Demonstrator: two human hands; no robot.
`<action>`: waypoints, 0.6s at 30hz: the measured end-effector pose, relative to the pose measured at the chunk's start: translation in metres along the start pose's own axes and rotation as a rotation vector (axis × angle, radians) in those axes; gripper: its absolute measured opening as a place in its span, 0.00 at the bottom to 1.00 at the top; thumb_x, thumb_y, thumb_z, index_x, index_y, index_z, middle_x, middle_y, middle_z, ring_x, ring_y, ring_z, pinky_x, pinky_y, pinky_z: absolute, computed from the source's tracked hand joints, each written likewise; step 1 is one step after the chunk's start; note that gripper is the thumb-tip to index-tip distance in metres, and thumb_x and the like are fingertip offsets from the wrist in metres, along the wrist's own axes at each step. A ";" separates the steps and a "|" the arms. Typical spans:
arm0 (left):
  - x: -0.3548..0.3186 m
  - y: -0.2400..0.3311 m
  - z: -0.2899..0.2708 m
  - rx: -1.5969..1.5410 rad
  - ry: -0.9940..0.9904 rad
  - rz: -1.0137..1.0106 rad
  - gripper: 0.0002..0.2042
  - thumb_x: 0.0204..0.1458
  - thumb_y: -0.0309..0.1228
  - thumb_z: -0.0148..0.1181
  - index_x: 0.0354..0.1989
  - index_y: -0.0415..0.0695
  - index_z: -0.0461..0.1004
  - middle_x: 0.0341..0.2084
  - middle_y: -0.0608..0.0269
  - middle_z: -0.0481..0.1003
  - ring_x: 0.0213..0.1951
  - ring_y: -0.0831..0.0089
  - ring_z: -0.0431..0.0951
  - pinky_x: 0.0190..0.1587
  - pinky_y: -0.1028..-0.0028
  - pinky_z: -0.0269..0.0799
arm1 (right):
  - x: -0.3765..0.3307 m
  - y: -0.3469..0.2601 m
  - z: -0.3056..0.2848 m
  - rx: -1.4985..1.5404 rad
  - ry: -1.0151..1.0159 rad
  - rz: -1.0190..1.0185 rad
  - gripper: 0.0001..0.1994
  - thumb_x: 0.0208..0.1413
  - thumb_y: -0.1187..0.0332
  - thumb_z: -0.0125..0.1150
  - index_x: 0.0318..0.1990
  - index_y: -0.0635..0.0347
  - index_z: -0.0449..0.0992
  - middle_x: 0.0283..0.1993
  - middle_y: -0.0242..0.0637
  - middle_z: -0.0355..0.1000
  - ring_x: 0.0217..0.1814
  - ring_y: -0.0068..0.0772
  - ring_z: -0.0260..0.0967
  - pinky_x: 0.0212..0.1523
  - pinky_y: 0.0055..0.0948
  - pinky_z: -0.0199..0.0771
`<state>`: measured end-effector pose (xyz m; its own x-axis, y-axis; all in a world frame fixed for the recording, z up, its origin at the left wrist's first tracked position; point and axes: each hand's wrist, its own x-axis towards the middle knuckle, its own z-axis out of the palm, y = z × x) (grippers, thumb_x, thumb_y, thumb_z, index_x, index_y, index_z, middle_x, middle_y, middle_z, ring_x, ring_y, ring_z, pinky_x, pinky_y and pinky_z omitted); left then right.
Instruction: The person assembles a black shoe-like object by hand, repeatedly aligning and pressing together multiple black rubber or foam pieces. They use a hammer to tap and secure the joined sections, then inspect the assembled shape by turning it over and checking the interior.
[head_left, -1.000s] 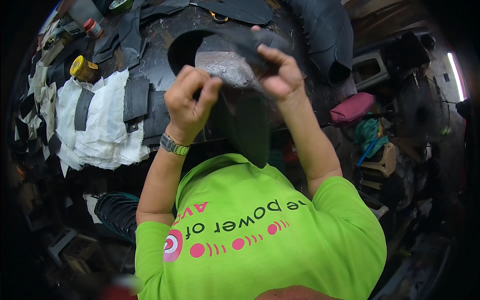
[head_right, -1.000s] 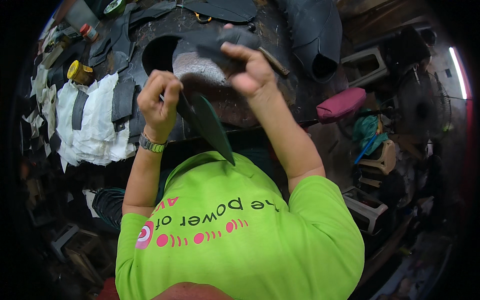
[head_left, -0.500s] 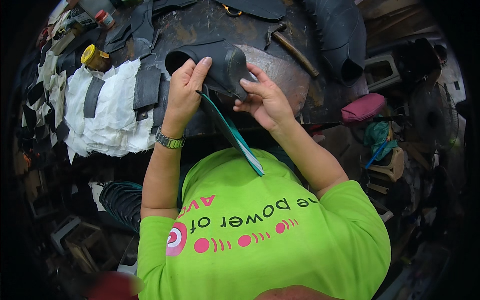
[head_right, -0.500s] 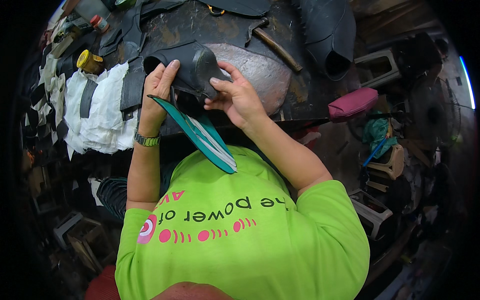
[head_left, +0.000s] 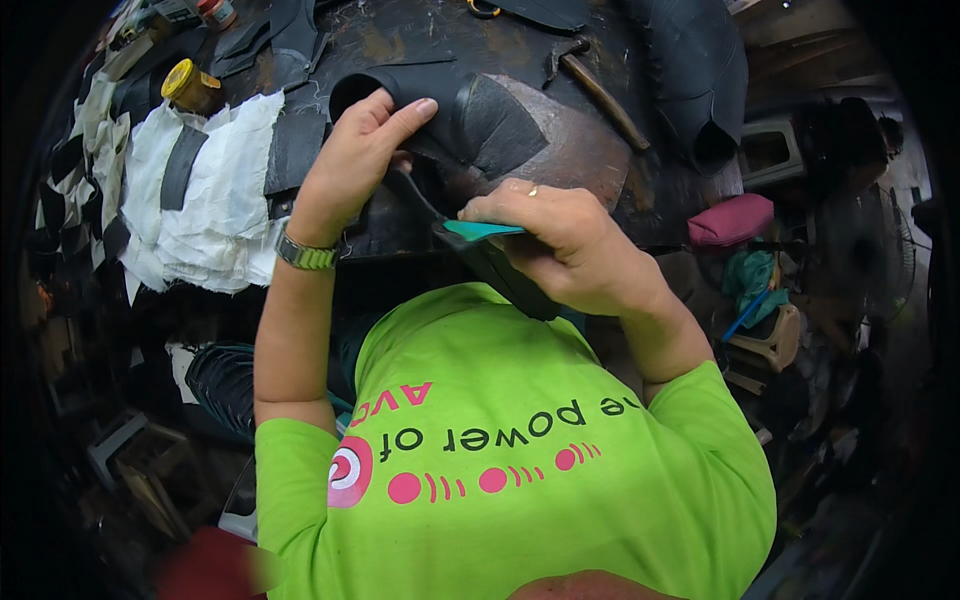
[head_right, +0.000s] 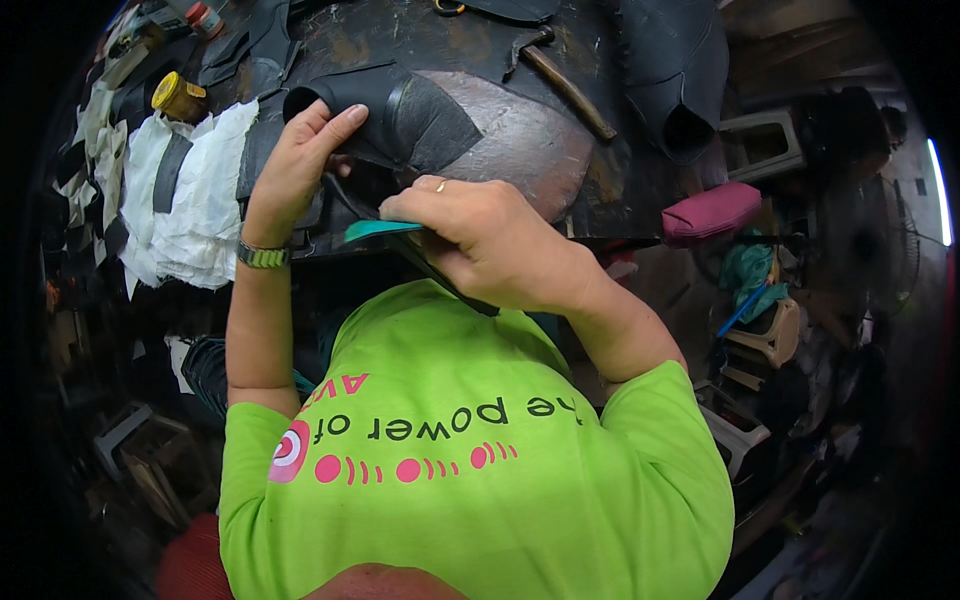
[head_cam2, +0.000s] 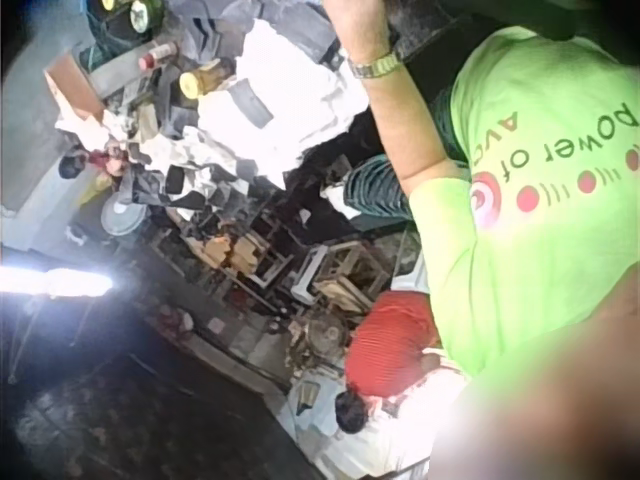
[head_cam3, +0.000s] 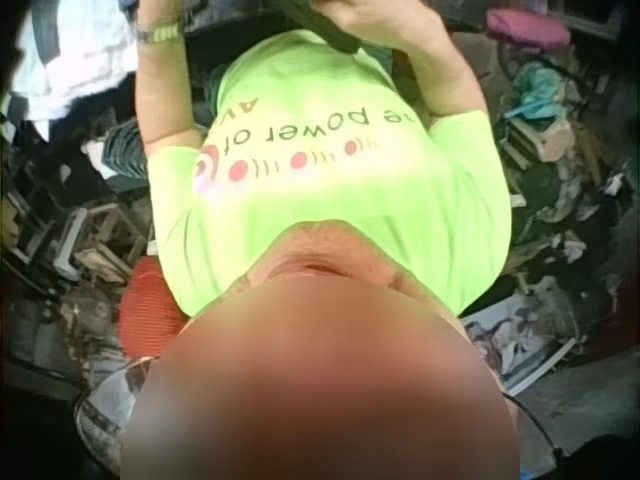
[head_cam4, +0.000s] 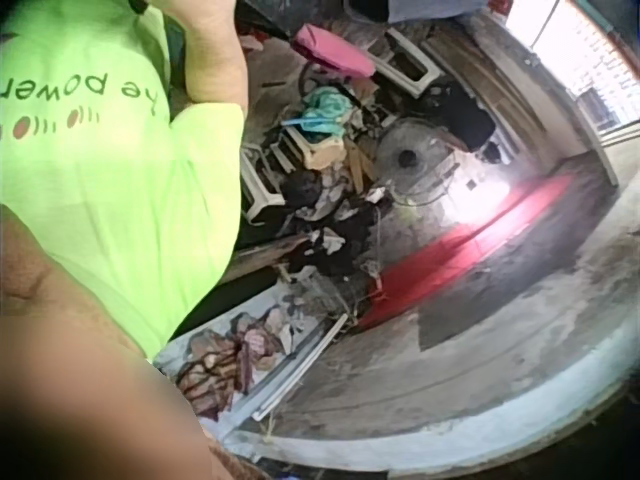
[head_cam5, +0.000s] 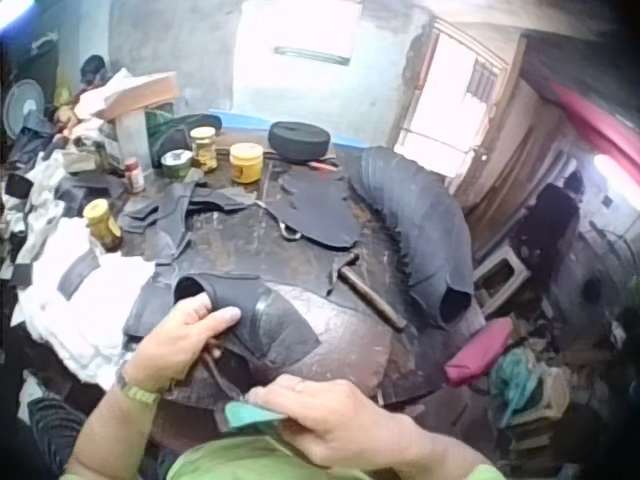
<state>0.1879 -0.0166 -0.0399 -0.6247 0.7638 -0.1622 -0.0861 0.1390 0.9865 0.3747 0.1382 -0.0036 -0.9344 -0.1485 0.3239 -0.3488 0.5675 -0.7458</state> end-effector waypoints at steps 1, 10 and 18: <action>0.000 0.001 -0.001 -0.061 -0.053 0.010 0.11 0.64 0.37 0.60 0.43 0.40 0.77 0.34 0.72 0.78 0.33 0.86 0.75 0.37 0.83 0.72 | -0.001 0.005 0.000 0.051 0.016 0.044 0.16 0.50 0.83 0.61 0.48 0.63 0.77 0.39 0.42 0.76 0.39 0.43 0.77 0.40 0.33 0.76; 0.010 -0.002 0.009 -0.098 -0.104 0.020 0.14 0.59 0.42 0.65 0.33 0.44 0.78 0.24 0.79 0.72 0.25 0.89 0.67 0.28 0.83 0.61 | -0.009 0.025 0.011 0.740 0.262 0.541 0.11 0.56 0.73 0.70 0.44 0.67 0.79 0.37 0.33 0.80 0.37 0.18 0.75 0.38 0.20 0.77; 0.018 -0.009 0.006 0.109 -0.167 0.122 0.14 0.59 0.42 0.66 0.31 0.43 0.77 0.23 0.79 0.69 0.27 0.90 0.65 0.29 0.83 0.62 | -0.014 0.027 0.012 0.686 0.264 0.514 0.15 0.50 0.76 0.75 0.44 0.67 0.78 0.38 0.33 0.80 0.36 0.18 0.76 0.38 0.20 0.78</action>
<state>0.1824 -0.0004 -0.0522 -0.4878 0.8714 -0.0519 0.0723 0.0996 0.9924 0.3774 0.1459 -0.0356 -0.9694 0.2300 -0.0855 0.0616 -0.1090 -0.9921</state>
